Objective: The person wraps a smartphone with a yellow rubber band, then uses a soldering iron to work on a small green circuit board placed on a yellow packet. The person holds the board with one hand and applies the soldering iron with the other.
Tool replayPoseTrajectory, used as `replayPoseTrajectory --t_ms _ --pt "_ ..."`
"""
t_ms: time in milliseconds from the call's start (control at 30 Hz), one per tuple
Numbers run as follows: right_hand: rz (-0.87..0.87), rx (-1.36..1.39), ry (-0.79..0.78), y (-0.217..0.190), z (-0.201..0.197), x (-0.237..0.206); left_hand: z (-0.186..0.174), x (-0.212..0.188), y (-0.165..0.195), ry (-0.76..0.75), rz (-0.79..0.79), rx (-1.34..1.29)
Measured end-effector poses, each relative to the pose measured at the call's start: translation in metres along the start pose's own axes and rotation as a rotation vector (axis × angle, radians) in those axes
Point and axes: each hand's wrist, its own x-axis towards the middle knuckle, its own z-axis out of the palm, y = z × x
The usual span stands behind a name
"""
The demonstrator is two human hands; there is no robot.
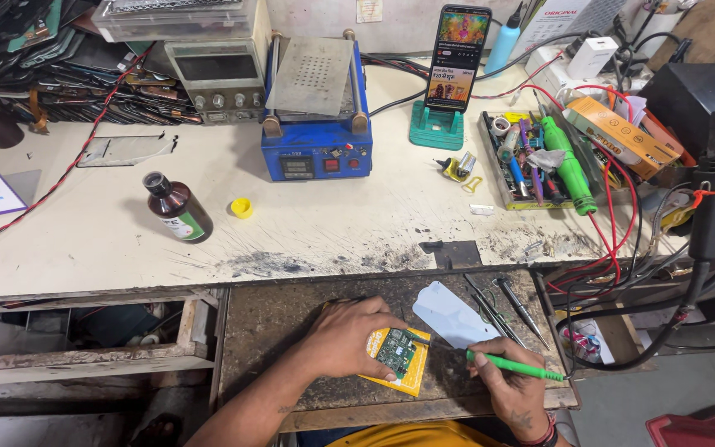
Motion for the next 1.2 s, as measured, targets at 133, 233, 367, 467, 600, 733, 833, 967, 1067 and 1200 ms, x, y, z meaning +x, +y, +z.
replayPoseTrajectory --t_ms 133,233,367,467,600,733,833,967,1067,1200 --pt "0.019 -0.010 0.003 0.000 -0.001 0.000 -0.001 0.001 0.001 -0.021 -0.008 0.011" --pt "0.020 -0.003 0.004 0.001 0.000 -0.001 -0.001 0.001 0.001 -0.025 -0.014 0.011" --pt "0.011 0.002 0.030 0.001 0.000 -0.002 -0.001 0.001 0.001 -0.049 -0.046 0.024" --pt "0.018 -0.011 -0.014 -0.001 -0.001 -0.001 -0.002 0.001 0.002 -0.041 -0.026 0.020" --pt "-0.016 -0.029 0.018 -0.004 0.000 -0.001 -0.001 0.003 0.006 -0.076 -0.074 0.015" --pt "-0.018 -0.048 0.009 -0.007 0.000 -0.004 0.000 0.004 0.008 -0.086 -0.077 0.061" --pt "-0.025 -0.026 -0.001 -0.010 -0.001 -0.007 0.002 0.002 0.005 -0.066 -0.054 0.022" --pt "-0.047 -0.051 -0.013 -0.015 -0.003 -0.011 0.006 0.002 0.001 -0.079 -0.078 -0.001" --pt "-0.068 -0.055 -0.019 -0.018 -0.003 -0.011 0.007 0.001 0.001 -0.053 -0.061 -0.003" --pt "-0.067 -0.027 -0.034 -0.021 -0.002 -0.011 0.007 0.000 0.002 -0.047 -0.054 0.022"
